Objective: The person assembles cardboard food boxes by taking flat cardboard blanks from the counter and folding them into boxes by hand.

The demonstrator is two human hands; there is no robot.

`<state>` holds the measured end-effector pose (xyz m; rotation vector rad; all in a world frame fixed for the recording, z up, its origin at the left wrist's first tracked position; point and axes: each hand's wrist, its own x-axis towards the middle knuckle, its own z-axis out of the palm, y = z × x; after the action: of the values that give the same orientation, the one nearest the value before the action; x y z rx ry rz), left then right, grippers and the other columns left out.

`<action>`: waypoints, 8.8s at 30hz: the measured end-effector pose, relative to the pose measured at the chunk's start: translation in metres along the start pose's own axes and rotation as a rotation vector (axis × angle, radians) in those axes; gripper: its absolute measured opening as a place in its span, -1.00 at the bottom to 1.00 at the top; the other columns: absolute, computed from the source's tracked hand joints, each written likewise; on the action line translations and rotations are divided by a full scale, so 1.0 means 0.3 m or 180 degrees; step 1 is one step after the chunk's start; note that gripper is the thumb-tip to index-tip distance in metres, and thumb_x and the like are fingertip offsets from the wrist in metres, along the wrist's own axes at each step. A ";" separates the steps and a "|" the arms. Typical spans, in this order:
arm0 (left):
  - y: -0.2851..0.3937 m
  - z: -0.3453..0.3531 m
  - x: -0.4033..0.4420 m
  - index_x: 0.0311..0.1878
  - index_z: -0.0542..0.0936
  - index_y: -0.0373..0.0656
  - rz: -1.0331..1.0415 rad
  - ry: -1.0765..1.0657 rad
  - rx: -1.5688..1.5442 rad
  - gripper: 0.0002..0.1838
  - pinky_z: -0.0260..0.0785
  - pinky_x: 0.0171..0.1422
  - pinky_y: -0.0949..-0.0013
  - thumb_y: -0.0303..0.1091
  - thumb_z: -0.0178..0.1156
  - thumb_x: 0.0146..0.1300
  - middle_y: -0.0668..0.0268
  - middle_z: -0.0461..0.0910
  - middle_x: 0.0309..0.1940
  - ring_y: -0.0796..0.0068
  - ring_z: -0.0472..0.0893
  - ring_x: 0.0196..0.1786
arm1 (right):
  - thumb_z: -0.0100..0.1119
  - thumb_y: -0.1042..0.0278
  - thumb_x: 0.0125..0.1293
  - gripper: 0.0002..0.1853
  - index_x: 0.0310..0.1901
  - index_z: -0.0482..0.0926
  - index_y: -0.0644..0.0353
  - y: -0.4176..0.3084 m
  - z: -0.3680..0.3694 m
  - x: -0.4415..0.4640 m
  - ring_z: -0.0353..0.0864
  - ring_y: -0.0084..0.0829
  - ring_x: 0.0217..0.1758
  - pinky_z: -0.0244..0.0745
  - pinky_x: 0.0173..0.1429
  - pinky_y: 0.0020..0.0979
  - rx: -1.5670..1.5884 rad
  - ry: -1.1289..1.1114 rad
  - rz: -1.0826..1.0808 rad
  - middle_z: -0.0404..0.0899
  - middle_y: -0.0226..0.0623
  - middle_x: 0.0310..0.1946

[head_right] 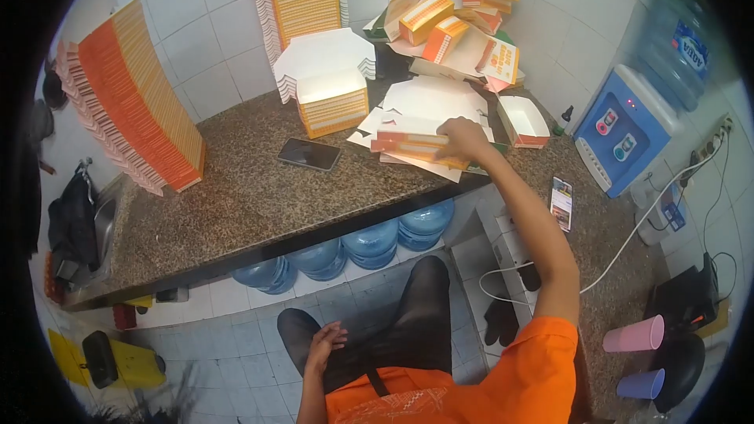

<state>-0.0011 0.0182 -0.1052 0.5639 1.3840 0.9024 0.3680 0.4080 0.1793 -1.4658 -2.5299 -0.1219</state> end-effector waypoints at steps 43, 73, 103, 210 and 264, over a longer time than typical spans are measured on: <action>0.406 -0.126 -0.210 0.26 0.44 -0.46 0.0886 0.0752 -0.1028 -0.52 0.55 0.16 0.25 -0.57 0.26 0.29 0.06 0.63 0.08 0.23 0.67 0.07 | 0.46 -0.16 0.10 -0.11 0.43 0.39 0.03 -0.917 0.500 -0.691 0.06 0.04 0.60 -0.04 0.50 0.17 0.2034 0.0232 0.0272 0.13 0.15 0.51; 0.360 0.110 -0.189 0.23 0.42 -0.28 0.2181 0.1216 -0.1675 -0.65 0.48 0.15 0.28 -0.23 0.00 0.58 0.14 0.54 0.12 0.36 0.58 0.12 | 0.20 0.41 0.34 -0.43 0.41 0.44 -0.05 -1.206 0.514 -0.580 0.14 -0.01 0.60 0.31 0.52 -0.10 0.3223 0.0677 -0.1296 0.17 -0.12 0.54; 0.376 0.146 -0.197 0.10 0.53 -0.32 0.2568 0.1848 -0.0670 -0.66 0.41 0.01 0.48 -0.21 -0.02 0.59 0.26 0.60 -0.12 0.57 0.57 -0.11 | 0.00 0.33 0.49 -0.45 0.49 0.31 0.13 -1.231 0.494 -0.597 0.23 0.05 0.54 0.26 0.50 -0.14 0.4228 0.0545 -0.0949 0.08 0.03 0.56; 0.368 0.072 -0.242 -0.01 0.58 -0.33 0.2042 -0.0032 -0.1459 -0.61 0.38 0.12 0.44 -0.11 0.03 0.57 0.25 0.62 -0.10 0.46 0.60 -0.02 | 0.52 0.34 0.05 -0.69 -0.39 0.50 0.23 -1.103 0.313 -0.519 0.66 -0.19 0.06 0.52 0.15 -0.27 0.3069 0.1614 -0.0889 0.65 -0.20 -0.03; 0.275 0.025 -0.182 0.26 0.53 -0.18 0.0601 0.0242 -0.1035 -0.62 0.49 0.05 0.35 -0.19 0.09 0.51 0.24 0.63 -0.06 0.41 0.64 -0.05 | 0.24 0.26 0.44 -0.74 -0.19 0.71 0.34 -0.006 0.166 -0.068 0.48 -0.72 -0.32 0.42 -0.23 -0.52 0.2467 0.1517 0.0893 0.65 -0.50 -0.44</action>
<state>-0.0083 0.0217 -0.0062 0.4181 1.2310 1.2846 0.3693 0.3986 0.1263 -1.2401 -1.6743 0.4483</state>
